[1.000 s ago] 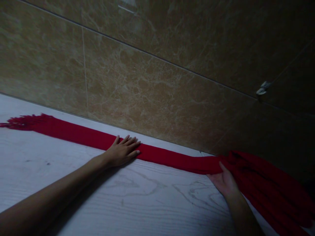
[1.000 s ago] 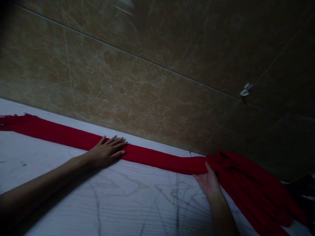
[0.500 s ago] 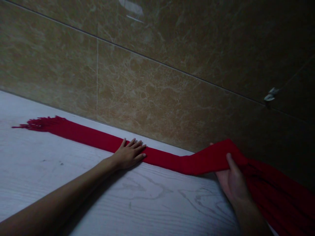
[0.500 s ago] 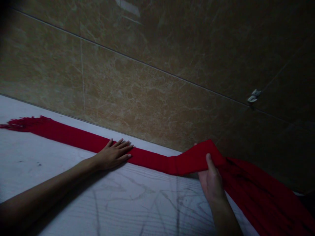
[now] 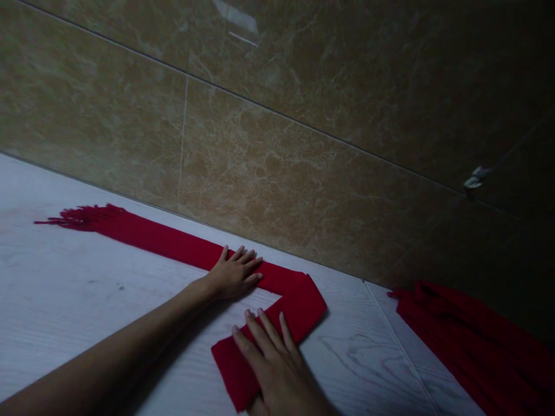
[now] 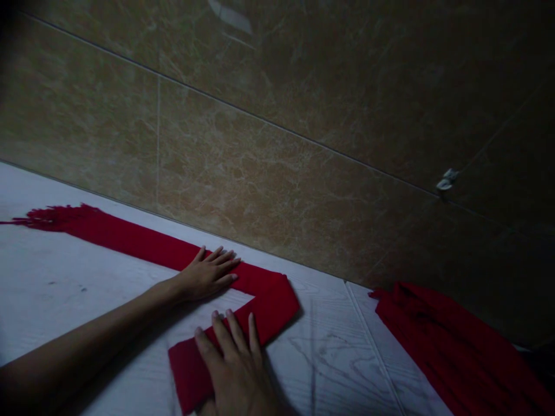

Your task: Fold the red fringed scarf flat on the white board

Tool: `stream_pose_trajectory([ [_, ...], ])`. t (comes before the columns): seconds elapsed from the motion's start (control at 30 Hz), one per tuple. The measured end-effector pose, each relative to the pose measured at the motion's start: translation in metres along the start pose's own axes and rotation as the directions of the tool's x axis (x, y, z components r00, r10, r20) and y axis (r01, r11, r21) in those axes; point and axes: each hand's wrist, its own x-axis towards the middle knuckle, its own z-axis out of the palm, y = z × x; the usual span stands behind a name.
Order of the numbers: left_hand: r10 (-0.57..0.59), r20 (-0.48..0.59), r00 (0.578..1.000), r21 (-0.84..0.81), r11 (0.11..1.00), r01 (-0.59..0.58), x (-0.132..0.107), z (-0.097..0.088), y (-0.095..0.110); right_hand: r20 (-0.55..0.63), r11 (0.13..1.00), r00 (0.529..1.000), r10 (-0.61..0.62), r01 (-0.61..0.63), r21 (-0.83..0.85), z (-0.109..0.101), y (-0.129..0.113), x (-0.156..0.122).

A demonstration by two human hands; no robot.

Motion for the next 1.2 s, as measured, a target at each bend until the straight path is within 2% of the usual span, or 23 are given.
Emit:
stream_pose_trajectory([
  [0.13, -0.007, -0.004, 1.000, -0.005, 1.000, 0.007, -0.001, -0.001, 0.001, 0.013, 0.999, 0.999, -0.053, 0.053, -0.007, -0.015, -0.001, -0.011],
  [0.2, -0.002, -0.011, 1.000, 0.002, 1.000, 0.002, -0.002, 0.000, 0.001, -0.046, 0.997, 0.996, -0.072, 0.073, 0.016, -0.031, 0.001, -0.018],
  [0.27, 0.005, -0.026, 1.000, 0.015, 1.000, -0.004, -0.002, -0.001, 0.002, -0.226, 0.999, 0.974, -0.012, 0.022, 0.041, -0.050, 0.009, -0.019],
  [0.37, 0.029, -0.058, 0.998, 0.024, 0.999, -0.027, -0.002, -0.003, 0.008, -0.484, 0.995, 0.870, 0.097, -0.097, 0.024, -0.073, 0.034, -0.004],
  [0.43, 0.047, -0.045, 0.998, 0.015, 0.999, -0.046, -0.001, -0.004, 0.013, -0.529, 0.980, 0.834, 0.158, -0.197, -0.016, -0.075, 0.056, 0.013],
  [0.5, 0.060, 0.008, 0.998, 0.009, 0.998, -0.060, -0.002, -0.003, 0.017, -0.488, 0.966, 0.843, 0.225, -0.260, -0.004, -0.068, 0.077, 0.030],
  [0.6, 0.068, 0.092, 0.993, 0.013, 0.998, -0.069, -0.003, -0.001, 0.020, -0.497, 0.967, 0.830, 0.254, -0.236, 0.100, -0.056, 0.100, 0.041],
  [0.67, 0.061, 0.114, 0.992, 0.011, 0.998, -0.062, -0.005, 0.000, 0.020, -0.583, 0.962, 0.766, 0.271, -0.194, 0.192, -0.057, 0.113, 0.037],
  [0.77, 0.044, 0.112, 0.993, -0.007, 0.999, -0.043, -0.006, 0.000, 0.018, -0.716, 0.924, 0.590, 0.374, -0.167, 0.344, -0.068, 0.134, 0.021],
  [0.83, 0.042, 0.090, 0.995, -0.025, 0.999, -0.040, -0.005, -0.005, 0.019, -0.753, 0.892, 0.486, 0.443, -0.158, 0.423, -0.073, 0.147, 0.011],
  [0.9, 0.050, 0.039, 0.998, -0.043, 0.998, -0.048, -0.001, -0.013, 0.023, -0.759, 0.869, 0.435, 0.483, -0.135, 0.476, -0.072, 0.158, 0.006],
  [1.03, 0.054, -0.051, 0.997, -0.113, 0.992, -0.059, 0.020, -0.034, 0.053, -0.747, 0.843, 0.430, 0.507, -0.069, 0.533, -0.060, 0.167, 0.011],
  [1.1, 0.031, -0.021, 0.999, -0.182, 0.983, -0.034, 0.035, -0.038, 0.075, -0.739, 0.831, 0.441, 0.509, -0.031, 0.555, -0.056, 0.169, 0.015],
  [1.2, -0.067, 0.094, 0.993, -0.226, 0.970, 0.086, 0.060, -0.031, 0.106, -0.722, 0.808, 0.470, 0.507, 0.031, 0.588, -0.054, 0.172, 0.018],
])
